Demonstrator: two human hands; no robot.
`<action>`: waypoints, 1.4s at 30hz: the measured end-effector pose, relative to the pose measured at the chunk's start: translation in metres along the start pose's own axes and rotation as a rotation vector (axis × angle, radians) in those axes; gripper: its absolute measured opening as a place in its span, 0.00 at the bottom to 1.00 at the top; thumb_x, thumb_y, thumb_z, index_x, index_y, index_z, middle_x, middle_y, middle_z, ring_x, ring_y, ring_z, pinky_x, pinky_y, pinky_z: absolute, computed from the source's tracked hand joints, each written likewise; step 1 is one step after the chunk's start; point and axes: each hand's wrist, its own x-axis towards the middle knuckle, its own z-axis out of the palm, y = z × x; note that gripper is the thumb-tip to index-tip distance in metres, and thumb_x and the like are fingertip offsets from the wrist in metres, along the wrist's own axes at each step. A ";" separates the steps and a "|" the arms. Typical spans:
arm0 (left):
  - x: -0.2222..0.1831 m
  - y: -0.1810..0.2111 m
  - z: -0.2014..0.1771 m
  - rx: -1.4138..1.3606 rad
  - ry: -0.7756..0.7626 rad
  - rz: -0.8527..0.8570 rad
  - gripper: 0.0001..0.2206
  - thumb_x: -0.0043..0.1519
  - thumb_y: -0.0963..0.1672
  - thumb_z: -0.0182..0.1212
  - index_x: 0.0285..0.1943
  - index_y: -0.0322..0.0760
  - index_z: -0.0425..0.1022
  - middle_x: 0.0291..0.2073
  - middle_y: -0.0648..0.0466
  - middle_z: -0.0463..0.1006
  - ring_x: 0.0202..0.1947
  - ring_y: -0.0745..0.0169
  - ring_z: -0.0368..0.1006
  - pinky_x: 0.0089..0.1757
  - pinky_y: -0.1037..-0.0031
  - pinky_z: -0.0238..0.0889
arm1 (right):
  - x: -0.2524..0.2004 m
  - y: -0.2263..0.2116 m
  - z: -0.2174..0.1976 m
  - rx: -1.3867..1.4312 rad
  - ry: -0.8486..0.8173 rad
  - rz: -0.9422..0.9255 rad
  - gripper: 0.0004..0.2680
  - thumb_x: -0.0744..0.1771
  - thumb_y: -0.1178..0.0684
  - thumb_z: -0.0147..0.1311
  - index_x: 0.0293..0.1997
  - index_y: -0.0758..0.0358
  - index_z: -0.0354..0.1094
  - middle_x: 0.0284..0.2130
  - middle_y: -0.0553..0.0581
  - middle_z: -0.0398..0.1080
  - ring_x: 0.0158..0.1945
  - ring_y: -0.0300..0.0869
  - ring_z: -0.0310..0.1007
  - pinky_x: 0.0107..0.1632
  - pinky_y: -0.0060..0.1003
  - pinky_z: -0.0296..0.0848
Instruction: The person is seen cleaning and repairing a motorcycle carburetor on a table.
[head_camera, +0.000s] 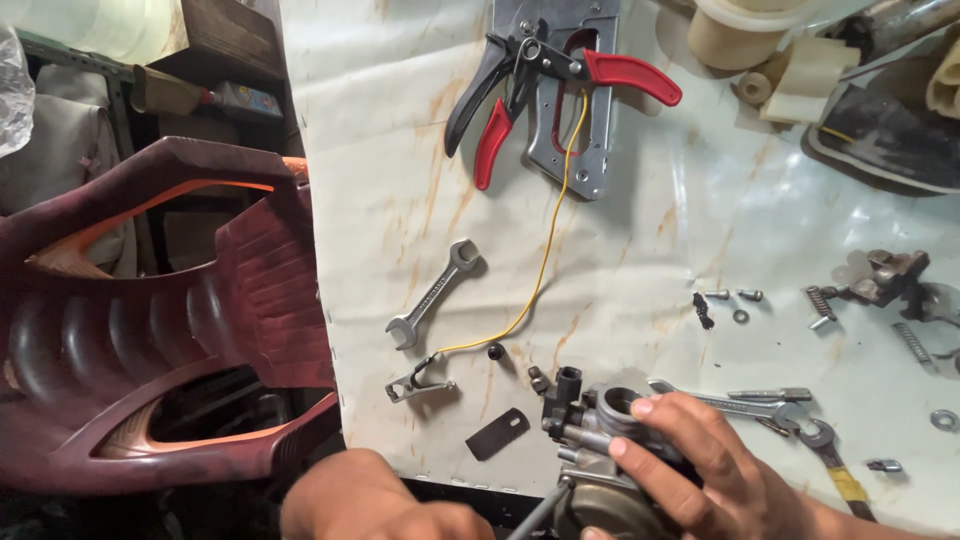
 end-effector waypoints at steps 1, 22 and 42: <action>-0.005 0.001 -0.002 0.007 -0.005 0.021 0.16 0.68 0.44 0.48 0.24 0.38 0.56 0.15 0.52 0.59 0.15 0.53 0.55 0.22 0.60 0.51 | -0.011 0.003 0.002 0.041 -0.017 0.073 0.21 0.65 0.49 0.64 0.63 0.59 0.62 0.55 0.73 0.62 0.57 0.64 0.68 0.52 0.63 0.79; 0.035 0.008 0.069 0.212 0.452 0.312 0.20 0.68 0.41 0.49 0.67 0.20 0.63 0.35 0.41 0.70 0.37 0.50 0.67 0.44 0.61 0.62 | 0.041 -0.005 -0.043 -0.039 -0.145 -0.139 0.27 0.62 0.52 0.69 0.67 0.51 0.58 0.63 0.72 0.60 0.66 0.71 0.63 0.62 0.61 0.71; 0.002 -0.030 -0.011 0.591 0.779 0.487 0.17 0.71 0.45 0.57 0.64 0.28 0.65 0.53 0.40 0.80 0.42 0.53 0.81 0.41 0.70 0.75 | 0.076 -0.036 -0.045 -0.327 0.001 -0.066 0.27 0.57 0.47 0.69 0.61 0.54 0.62 0.56 0.69 0.62 0.48 0.59 0.71 0.46 0.47 0.75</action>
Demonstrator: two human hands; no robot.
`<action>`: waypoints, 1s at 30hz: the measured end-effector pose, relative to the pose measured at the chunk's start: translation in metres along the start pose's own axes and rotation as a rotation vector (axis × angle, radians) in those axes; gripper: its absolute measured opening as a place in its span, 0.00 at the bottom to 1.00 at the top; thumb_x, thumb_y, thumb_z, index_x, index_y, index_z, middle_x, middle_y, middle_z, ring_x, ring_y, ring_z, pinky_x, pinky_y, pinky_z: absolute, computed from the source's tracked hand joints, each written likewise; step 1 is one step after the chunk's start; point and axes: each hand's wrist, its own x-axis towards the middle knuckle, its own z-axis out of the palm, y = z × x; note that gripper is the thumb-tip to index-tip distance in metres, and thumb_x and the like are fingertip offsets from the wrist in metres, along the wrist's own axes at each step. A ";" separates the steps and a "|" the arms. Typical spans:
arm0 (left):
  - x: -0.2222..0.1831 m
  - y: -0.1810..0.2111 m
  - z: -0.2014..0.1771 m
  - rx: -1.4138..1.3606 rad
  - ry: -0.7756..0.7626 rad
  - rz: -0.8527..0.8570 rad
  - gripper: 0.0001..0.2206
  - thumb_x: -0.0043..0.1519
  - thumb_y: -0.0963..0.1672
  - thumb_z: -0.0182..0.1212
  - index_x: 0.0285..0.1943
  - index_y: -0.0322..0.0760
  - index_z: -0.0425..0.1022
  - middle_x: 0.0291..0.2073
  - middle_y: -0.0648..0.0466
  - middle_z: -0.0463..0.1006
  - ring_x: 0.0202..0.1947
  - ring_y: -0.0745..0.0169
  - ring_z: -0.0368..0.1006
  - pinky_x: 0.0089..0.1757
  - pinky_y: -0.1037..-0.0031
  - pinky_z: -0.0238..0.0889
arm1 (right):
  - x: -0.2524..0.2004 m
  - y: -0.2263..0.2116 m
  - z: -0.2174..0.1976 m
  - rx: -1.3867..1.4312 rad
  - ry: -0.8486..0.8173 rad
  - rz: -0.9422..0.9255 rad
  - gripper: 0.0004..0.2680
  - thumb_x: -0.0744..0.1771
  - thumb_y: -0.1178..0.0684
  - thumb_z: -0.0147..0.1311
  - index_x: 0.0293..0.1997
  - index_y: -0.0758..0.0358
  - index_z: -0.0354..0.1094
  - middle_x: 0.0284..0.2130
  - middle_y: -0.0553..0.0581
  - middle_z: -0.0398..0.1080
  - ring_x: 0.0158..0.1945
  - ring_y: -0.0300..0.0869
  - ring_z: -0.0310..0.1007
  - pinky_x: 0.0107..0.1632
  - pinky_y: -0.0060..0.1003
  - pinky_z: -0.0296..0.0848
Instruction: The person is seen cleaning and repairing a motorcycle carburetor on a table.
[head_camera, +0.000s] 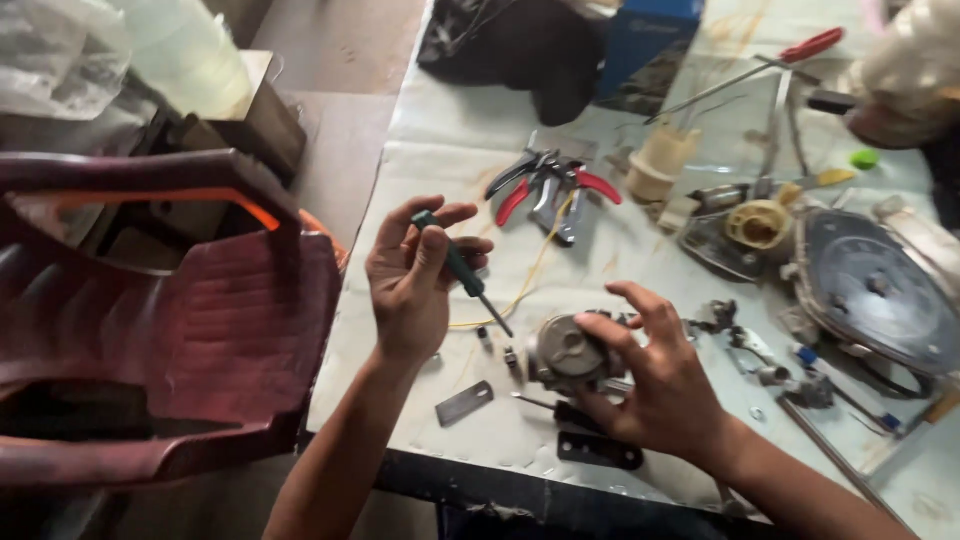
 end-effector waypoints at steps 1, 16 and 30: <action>-0.001 -0.004 -0.006 -0.076 -0.007 0.009 0.17 0.71 0.45 0.58 0.65 0.30 0.65 0.53 0.41 0.79 0.43 0.52 0.81 0.43 0.68 0.76 | 0.003 0.002 0.003 0.058 -0.008 0.032 0.27 0.57 0.50 0.68 0.61 0.56 0.62 0.60 0.72 0.62 0.54 0.61 0.71 0.51 0.47 0.75; -0.056 0.029 0.008 -0.043 -0.281 0.109 0.17 0.74 0.43 0.58 0.67 0.31 0.60 0.50 0.38 0.80 0.51 0.51 0.82 0.53 0.62 0.79 | -0.007 0.000 0.027 0.072 0.041 0.028 0.25 0.59 0.55 0.66 0.61 0.63 0.59 0.53 0.66 0.69 0.58 0.61 0.70 0.60 0.54 0.70; -0.056 0.023 0.008 -0.012 -0.325 0.077 0.16 0.74 0.42 0.58 0.67 0.32 0.60 0.51 0.38 0.79 0.51 0.52 0.81 0.53 0.64 0.79 | -0.010 -0.002 0.028 0.039 0.015 0.011 0.27 0.58 0.53 0.68 0.62 0.61 0.57 0.53 0.67 0.69 0.57 0.63 0.69 0.58 0.55 0.69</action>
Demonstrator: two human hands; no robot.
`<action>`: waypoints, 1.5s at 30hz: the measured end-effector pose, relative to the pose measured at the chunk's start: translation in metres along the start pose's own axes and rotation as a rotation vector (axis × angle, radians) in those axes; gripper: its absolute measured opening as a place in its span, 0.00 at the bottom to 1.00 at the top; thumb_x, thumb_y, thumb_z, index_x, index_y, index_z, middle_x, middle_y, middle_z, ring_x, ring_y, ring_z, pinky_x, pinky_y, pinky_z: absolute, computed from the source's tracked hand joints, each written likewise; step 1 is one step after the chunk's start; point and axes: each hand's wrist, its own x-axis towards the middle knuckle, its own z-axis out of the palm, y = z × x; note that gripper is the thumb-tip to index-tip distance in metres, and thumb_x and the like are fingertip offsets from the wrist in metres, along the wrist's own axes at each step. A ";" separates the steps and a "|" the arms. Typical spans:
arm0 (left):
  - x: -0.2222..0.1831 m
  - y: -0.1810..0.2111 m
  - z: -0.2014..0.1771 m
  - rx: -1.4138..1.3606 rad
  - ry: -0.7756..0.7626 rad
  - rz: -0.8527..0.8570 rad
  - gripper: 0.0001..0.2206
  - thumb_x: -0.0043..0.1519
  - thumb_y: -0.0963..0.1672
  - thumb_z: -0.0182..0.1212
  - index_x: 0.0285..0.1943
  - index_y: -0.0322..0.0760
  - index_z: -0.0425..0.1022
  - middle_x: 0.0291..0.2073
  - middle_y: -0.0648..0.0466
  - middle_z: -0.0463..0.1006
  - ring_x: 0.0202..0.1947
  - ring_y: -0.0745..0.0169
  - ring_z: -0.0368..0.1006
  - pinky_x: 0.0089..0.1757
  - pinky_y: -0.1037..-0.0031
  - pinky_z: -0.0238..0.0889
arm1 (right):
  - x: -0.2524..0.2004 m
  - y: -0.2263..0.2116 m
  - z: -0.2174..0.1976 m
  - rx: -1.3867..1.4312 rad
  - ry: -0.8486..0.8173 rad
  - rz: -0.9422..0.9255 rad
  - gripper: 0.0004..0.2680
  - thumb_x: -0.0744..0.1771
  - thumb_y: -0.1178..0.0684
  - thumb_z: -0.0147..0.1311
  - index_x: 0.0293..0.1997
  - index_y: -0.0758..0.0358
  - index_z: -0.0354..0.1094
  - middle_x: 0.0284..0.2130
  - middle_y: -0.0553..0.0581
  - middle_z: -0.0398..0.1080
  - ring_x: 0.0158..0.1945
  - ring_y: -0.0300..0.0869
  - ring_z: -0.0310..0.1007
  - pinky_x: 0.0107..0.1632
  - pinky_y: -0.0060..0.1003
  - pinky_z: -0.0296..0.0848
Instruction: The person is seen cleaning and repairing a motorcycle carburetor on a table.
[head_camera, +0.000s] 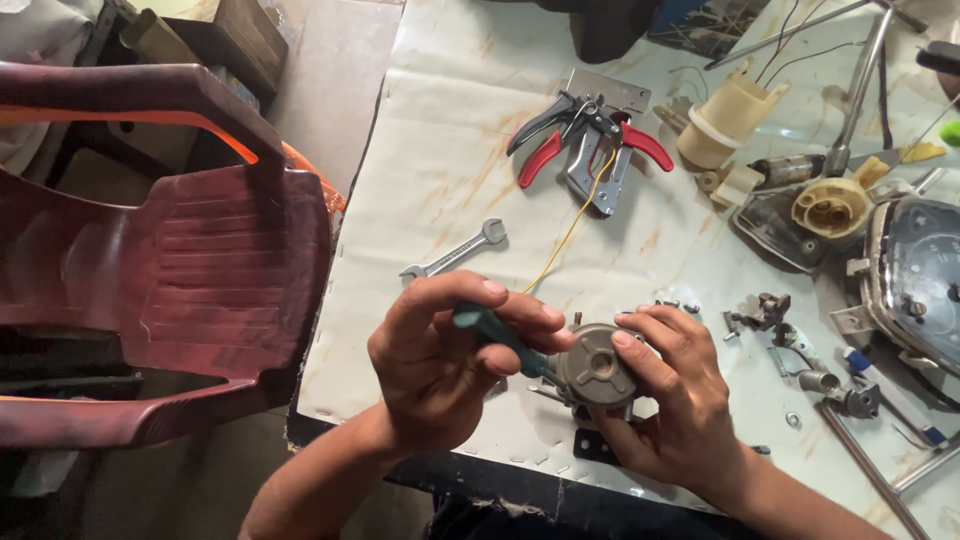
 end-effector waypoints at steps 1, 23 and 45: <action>-0.001 0.000 0.000 -0.006 0.008 -0.011 0.16 0.74 0.42 0.58 0.67 0.31 0.61 0.50 0.38 0.80 0.51 0.52 0.82 0.52 0.65 0.79 | 0.000 0.000 0.000 -0.001 -0.003 -0.001 0.27 0.59 0.53 0.68 0.62 0.61 0.57 0.53 0.67 0.69 0.57 0.63 0.68 0.58 0.55 0.70; 0.004 0.021 0.013 0.738 0.003 0.344 0.27 0.62 0.51 0.71 0.62 0.38 0.62 0.33 0.51 0.85 0.36 0.60 0.87 0.33 0.76 0.82 | 0.000 -0.006 -0.001 -0.025 -0.043 -0.019 0.27 0.59 0.51 0.66 0.63 0.60 0.58 0.55 0.67 0.67 0.58 0.65 0.66 0.59 0.58 0.68; 0.010 0.036 0.018 0.829 0.063 0.347 0.21 0.64 0.40 0.72 0.59 0.31 0.64 0.29 0.48 0.83 0.32 0.61 0.86 0.30 0.78 0.79 | -0.001 -0.004 0.001 -0.007 -0.065 0.001 0.27 0.59 0.54 0.65 0.64 0.60 0.58 0.54 0.68 0.66 0.58 0.66 0.65 0.58 0.59 0.68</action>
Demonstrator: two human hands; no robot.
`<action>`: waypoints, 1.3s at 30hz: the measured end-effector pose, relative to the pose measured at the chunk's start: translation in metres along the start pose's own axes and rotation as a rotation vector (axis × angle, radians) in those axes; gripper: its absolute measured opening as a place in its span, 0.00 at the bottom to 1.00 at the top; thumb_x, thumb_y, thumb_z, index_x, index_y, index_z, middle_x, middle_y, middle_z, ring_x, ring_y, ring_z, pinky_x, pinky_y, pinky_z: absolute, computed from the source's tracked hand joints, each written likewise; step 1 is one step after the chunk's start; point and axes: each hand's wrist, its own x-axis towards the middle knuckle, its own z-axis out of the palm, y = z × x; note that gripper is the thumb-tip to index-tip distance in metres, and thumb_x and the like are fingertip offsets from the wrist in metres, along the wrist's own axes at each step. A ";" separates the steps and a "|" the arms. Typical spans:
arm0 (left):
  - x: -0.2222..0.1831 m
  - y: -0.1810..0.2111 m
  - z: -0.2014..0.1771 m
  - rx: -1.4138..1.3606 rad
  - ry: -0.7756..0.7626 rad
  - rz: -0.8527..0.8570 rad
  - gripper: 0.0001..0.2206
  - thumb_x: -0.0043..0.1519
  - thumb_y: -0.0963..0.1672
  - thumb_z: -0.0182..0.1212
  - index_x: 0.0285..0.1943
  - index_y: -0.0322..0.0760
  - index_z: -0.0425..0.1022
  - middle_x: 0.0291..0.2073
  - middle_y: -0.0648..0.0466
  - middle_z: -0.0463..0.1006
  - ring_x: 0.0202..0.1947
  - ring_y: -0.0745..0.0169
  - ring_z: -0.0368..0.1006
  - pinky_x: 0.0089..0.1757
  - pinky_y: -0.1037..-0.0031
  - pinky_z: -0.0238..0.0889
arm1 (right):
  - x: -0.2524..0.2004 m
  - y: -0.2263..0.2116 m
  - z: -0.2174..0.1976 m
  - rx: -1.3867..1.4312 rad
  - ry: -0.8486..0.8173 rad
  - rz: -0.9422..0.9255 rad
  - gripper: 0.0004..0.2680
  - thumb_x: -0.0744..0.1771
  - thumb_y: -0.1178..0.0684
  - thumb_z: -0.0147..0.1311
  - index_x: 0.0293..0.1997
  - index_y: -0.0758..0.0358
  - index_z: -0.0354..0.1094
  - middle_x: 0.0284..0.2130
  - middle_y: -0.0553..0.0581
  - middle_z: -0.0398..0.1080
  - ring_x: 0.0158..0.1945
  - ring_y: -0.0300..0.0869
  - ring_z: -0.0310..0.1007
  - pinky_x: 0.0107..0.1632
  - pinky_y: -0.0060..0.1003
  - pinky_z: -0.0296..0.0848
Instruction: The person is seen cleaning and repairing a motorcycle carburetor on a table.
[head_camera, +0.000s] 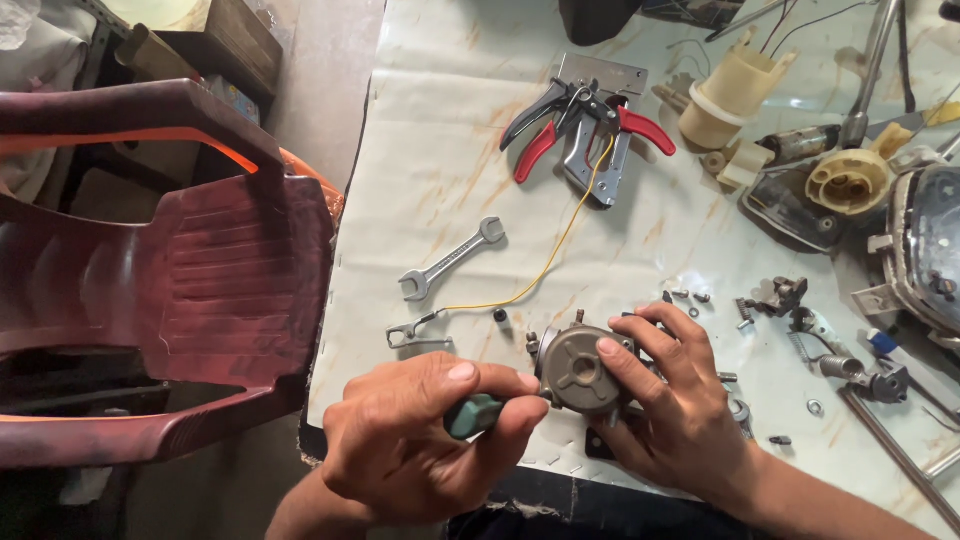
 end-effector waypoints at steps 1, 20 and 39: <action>0.001 0.001 -0.001 -0.010 -0.009 -0.001 0.20 0.64 0.39 0.71 0.59 0.31 0.64 0.29 0.47 0.83 0.32 0.61 0.86 0.29 0.79 0.78 | 0.001 0.000 0.000 0.004 -0.001 -0.012 0.27 0.59 0.53 0.66 0.64 0.60 0.58 0.54 0.68 0.65 0.58 0.66 0.65 0.58 0.59 0.68; -0.028 -0.023 -0.002 -0.182 0.158 -0.164 0.25 0.61 0.48 0.76 0.57 0.33 0.64 0.31 0.48 0.79 0.30 0.64 0.83 0.32 0.76 0.82 | -0.012 0.008 -0.005 0.152 -0.112 -0.091 0.24 0.61 0.57 0.64 0.64 0.47 0.62 0.63 0.70 0.61 0.70 0.70 0.59 0.68 0.59 0.68; -0.087 0.018 0.022 -1.271 0.546 -0.210 0.22 0.76 0.53 0.43 0.28 0.41 0.57 0.18 0.57 0.57 0.19 0.66 0.47 0.28 0.68 0.46 | -0.020 -0.011 0.012 -0.037 -0.131 -0.280 0.12 0.65 0.47 0.62 0.53 0.41 0.70 0.60 0.66 0.62 0.66 0.66 0.60 0.57 0.59 0.74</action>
